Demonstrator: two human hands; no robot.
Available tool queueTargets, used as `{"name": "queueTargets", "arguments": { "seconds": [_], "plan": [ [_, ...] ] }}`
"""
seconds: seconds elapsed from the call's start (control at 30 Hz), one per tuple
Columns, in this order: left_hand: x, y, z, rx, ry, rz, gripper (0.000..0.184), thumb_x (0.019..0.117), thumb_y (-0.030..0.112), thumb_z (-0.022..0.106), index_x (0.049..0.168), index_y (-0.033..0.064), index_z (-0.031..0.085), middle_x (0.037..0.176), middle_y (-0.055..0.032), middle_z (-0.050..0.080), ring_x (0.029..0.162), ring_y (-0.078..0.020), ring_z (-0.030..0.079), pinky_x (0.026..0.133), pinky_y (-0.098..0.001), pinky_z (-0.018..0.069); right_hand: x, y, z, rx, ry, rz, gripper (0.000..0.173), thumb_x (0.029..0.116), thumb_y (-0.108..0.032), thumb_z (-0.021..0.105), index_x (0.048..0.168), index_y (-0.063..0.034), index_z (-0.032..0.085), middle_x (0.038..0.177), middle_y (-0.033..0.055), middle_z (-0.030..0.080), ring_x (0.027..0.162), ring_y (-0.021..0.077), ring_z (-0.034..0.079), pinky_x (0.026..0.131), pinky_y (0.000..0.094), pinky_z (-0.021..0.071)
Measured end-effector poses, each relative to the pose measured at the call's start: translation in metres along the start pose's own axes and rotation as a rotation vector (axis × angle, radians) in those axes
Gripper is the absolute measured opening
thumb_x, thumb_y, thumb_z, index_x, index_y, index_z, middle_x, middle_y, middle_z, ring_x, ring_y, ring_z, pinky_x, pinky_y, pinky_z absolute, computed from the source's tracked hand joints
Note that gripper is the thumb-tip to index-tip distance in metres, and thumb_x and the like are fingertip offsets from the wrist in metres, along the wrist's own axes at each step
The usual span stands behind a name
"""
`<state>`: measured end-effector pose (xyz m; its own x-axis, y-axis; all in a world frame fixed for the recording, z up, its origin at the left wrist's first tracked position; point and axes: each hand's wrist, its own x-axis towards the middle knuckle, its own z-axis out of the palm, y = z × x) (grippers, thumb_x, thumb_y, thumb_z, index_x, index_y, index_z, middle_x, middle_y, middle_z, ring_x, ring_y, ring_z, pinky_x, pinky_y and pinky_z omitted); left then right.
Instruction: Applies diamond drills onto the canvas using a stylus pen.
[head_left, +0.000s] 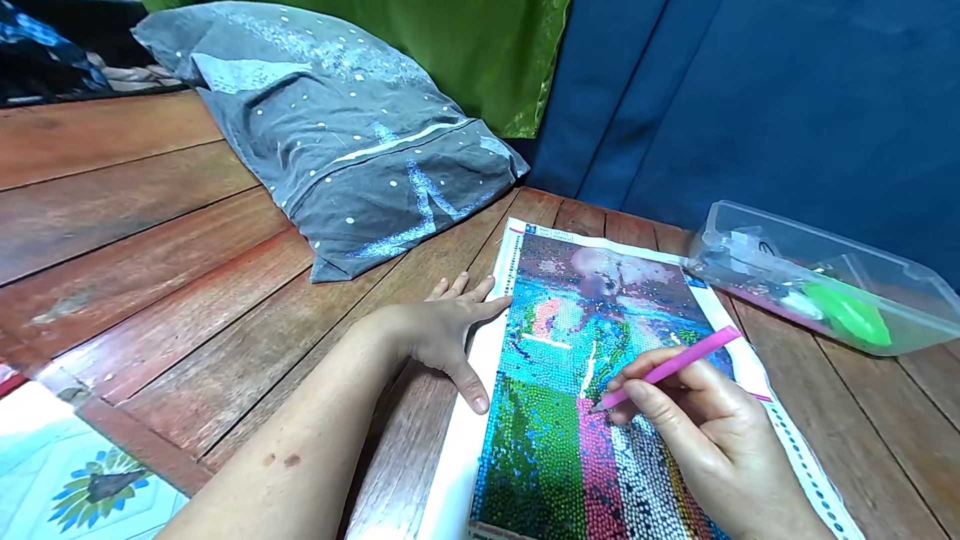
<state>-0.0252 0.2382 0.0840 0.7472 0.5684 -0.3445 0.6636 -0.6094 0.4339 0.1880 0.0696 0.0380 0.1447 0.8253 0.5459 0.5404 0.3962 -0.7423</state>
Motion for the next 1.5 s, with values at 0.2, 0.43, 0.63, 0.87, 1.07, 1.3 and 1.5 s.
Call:
{"name": "queueTargets", "arguments": {
  "seconds": [0.2, 0.43, 0.63, 0.87, 1.07, 1.3, 1.5],
  "plan": [
    [-0.0001, 0.0010, -0.0008, 0.008, -0.006, -0.010, 0.130, 0.0649, 0.041, 0.096, 0.166, 0.0180, 0.018, 0.173, -0.0142, 0.000, 0.157, -0.0443, -0.005, 0.124, -0.0613, -0.0018, 0.0001, 0.0013, 0.0008, -0.013, 0.007, -0.011, 0.012, 0.1017, -0.020, 0.056, 0.104, -0.0106, 0.062, 0.086, -0.0058, 0.071, 0.072, 0.0017, 0.070, 0.064, 0.0167, 0.0610],
    [0.0001, -0.0012, 0.0006, 0.014, 0.011, 0.012, 0.129, 0.0643, 0.042, 0.096, 0.165, 0.0156, 0.020, 0.173, -0.0146, 0.001, 0.158, -0.0438, -0.003, 0.124, -0.0612, -0.0017, -0.0001, 0.0020, 0.0016, -0.024, -0.003, -0.019, 0.012, 0.1017, -0.020, 0.056, 0.103, -0.0109, 0.063, 0.085, -0.0059, 0.070, 0.071, 0.0012, 0.070, 0.064, 0.0161, 0.0604],
    [-0.0010, 0.0013, 0.0000, 0.020, 0.004, -0.006, 0.129, 0.0649, 0.041, 0.096, 0.165, 0.0162, 0.019, 0.173, -0.0138, 0.001, 0.158, -0.0435, -0.003, 0.124, -0.0612, -0.0009, -0.0008, 0.0038, 0.0038, -0.021, 0.000, -0.023, 0.011, 0.1014, -0.019, 0.056, 0.104, -0.0106, 0.062, 0.087, -0.0052, 0.071, 0.072, 0.0027, 0.070, 0.064, 0.0174, 0.0611],
    [-0.0008, 0.0012, -0.0001, 0.023, 0.002, -0.006, 0.128, 0.0654, 0.041, 0.096, 0.165, 0.0163, 0.019, 0.173, -0.0142, 0.002, 0.158, -0.0426, -0.003, 0.125, -0.0601, -0.0019, -0.0017, 0.0043, 0.0048, -0.036, 0.004, -0.024, 0.011, 0.1008, -0.019, 0.056, 0.103, -0.0105, 0.063, 0.087, -0.0053, 0.071, 0.072, 0.0021, 0.070, 0.064, 0.0170, 0.0611],
    [0.0009, 0.0009, -0.0050, -0.011, -0.077, -0.041, 0.128, 0.0679, 0.043, 0.094, 0.166, 0.0238, 0.014, 0.173, -0.0112, -0.007, 0.157, -0.0424, -0.011, 0.124, -0.0608, -0.0056, -0.0020, 0.0038, 0.0054, -0.042, 0.003, -0.028, 0.012, 0.1007, -0.018, 0.056, 0.103, -0.0094, 0.064, 0.087, -0.0043, 0.071, 0.073, 0.0022, 0.071, 0.065, 0.0168, 0.0612],
    [0.0006, -0.0001, -0.0046, -0.015, -0.069, -0.028, 0.128, 0.0675, 0.042, 0.094, 0.166, 0.0230, 0.014, 0.173, -0.0119, -0.005, 0.157, -0.0425, -0.010, 0.123, -0.0611, -0.0064, 0.0003, 0.0023, 0.0033, 0.002, 0.009, 0.009, 0.010, 0.1008, -0.017, 0.056, 0.103, -0.0098, 0.063, 0.088, -0.0046, 0.072, 0.072, 0.0034, 0.071, 0.064, 0.0182, 0.0618],
    [-0.0002, 0.0000, -0.0018, 0.006, -0.026, -0.015, 0.129, 0.0661, 0.041, 0.095, 0.166, 0.0194, 0.017, 0.173, -0.0131, -0.001, 0.158, -0.0432, -0.007, 0.124, -0.0609, -0.0028, 0.0014, 0.0002, 0.0034, 0.018, 0.019, 0.007, 0.009, 0.1012, -0.018, 0.056, 0.104, -0.0110, 0.062, 0.088, -0.0053, 0.071, 0.073, 0.0035, 0.071, 0.065, 0.0184, 0.0620]
  ]
}}
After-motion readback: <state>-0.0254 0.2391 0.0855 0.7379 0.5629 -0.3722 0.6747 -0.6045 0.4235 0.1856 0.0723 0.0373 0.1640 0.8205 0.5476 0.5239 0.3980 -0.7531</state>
